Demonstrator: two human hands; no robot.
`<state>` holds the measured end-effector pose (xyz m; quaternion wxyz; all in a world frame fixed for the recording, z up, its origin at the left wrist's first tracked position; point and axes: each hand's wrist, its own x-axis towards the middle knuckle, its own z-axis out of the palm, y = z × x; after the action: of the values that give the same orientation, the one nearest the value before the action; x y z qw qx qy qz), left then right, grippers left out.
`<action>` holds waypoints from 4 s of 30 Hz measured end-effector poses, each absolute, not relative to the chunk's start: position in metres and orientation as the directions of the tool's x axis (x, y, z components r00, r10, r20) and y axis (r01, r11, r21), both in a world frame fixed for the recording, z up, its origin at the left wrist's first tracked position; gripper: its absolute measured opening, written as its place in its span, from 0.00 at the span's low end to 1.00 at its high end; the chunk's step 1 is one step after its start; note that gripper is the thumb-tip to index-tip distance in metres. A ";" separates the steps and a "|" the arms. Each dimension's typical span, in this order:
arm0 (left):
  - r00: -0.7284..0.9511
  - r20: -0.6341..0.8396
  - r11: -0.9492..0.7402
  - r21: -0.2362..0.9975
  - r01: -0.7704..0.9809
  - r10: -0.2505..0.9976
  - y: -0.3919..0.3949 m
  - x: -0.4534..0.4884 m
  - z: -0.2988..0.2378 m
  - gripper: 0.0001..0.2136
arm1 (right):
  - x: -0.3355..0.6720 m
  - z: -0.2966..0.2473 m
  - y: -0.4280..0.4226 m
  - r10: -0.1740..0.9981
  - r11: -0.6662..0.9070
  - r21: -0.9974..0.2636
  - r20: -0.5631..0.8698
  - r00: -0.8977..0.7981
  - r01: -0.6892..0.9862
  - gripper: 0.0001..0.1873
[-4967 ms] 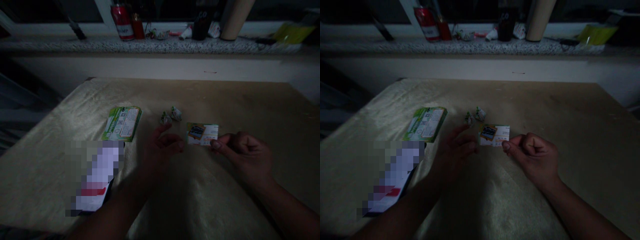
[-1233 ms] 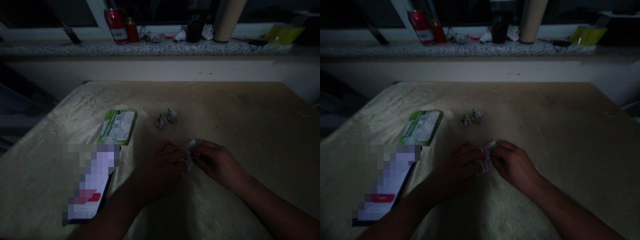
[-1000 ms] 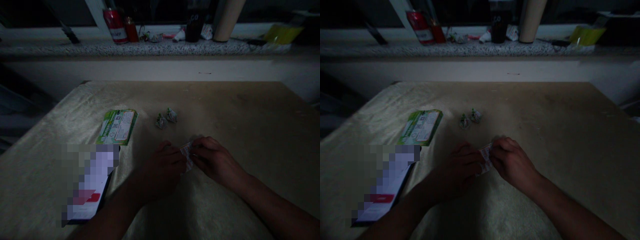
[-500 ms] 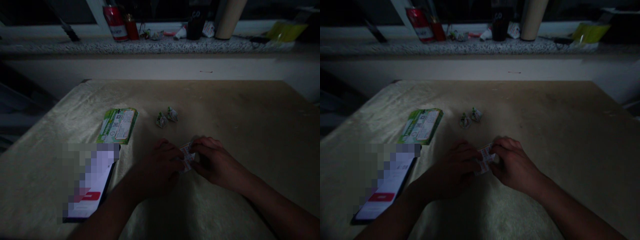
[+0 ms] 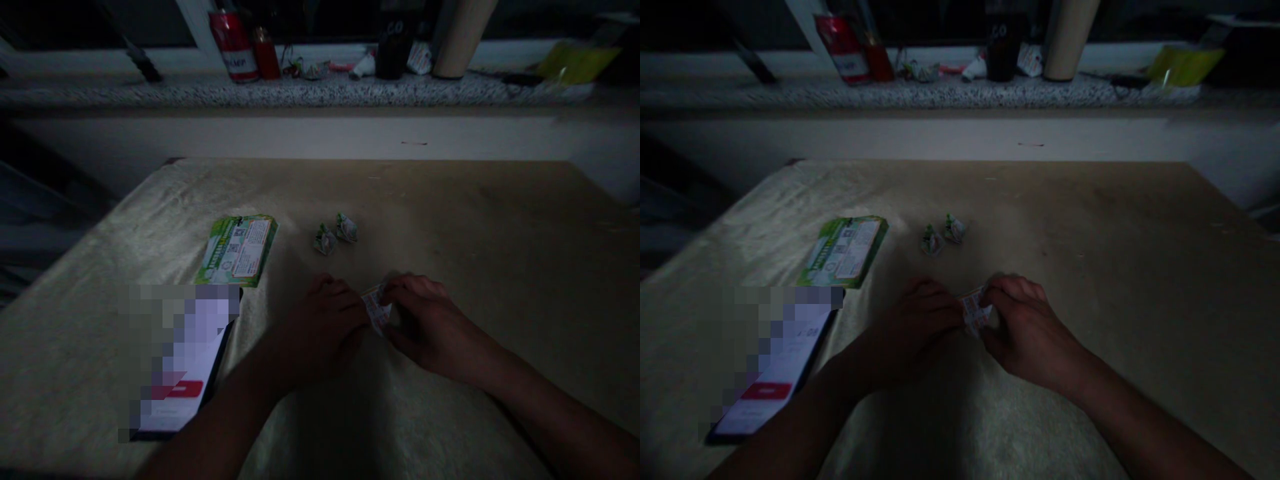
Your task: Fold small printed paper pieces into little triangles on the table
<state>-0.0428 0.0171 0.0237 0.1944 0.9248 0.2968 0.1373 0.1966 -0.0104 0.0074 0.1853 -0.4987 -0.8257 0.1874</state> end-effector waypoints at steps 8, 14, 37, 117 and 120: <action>0.670 0.052 -0.626 0.416 0.660 0.741 0.019 -0.027 0.011 0.09 | 0.196 0.004 -0.010 0.904 0.413 -0.491 0.120 -0.410 0.767 0.17; 0.581 0.009 -0.533 0.408 0.741 0.814 0.016 -0.018 0.010 0.08 | 0.197 0.007 -0.010 0.901 0.416 -0.507 0.116 -0.418 0.755 0.17; 0.504 0.065 -0.484 0.407 0.775 0.861 0.009 -0.014 0.009 0.05 | 0.198 0.003 -0.003 0.911 0.393 -0.565 0.132 -0.391 0.725 0.09; 0.531 0.018 -0.493 0.402 0.772 0.847 0.011 -0.017 0.010 0.07 | 0.197 0.004 -0.010 0.870 0.475 -0.446 0.108 -0.481 0.758 0.18; 0.537 0.075 -0.522 0.383 0.762 0.840 0.010 -0.018 0.011 0.08 | 0.197 0.004 -0.009 0.870 0.471 -0.452 0.093 -0.485 0.758 0.16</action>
<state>-0.0183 0.0096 0.0110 0.1541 0.8631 0.4642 0.1261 0.1974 -0.0095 0.0038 0.1570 -0.4825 -0.8431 0.1781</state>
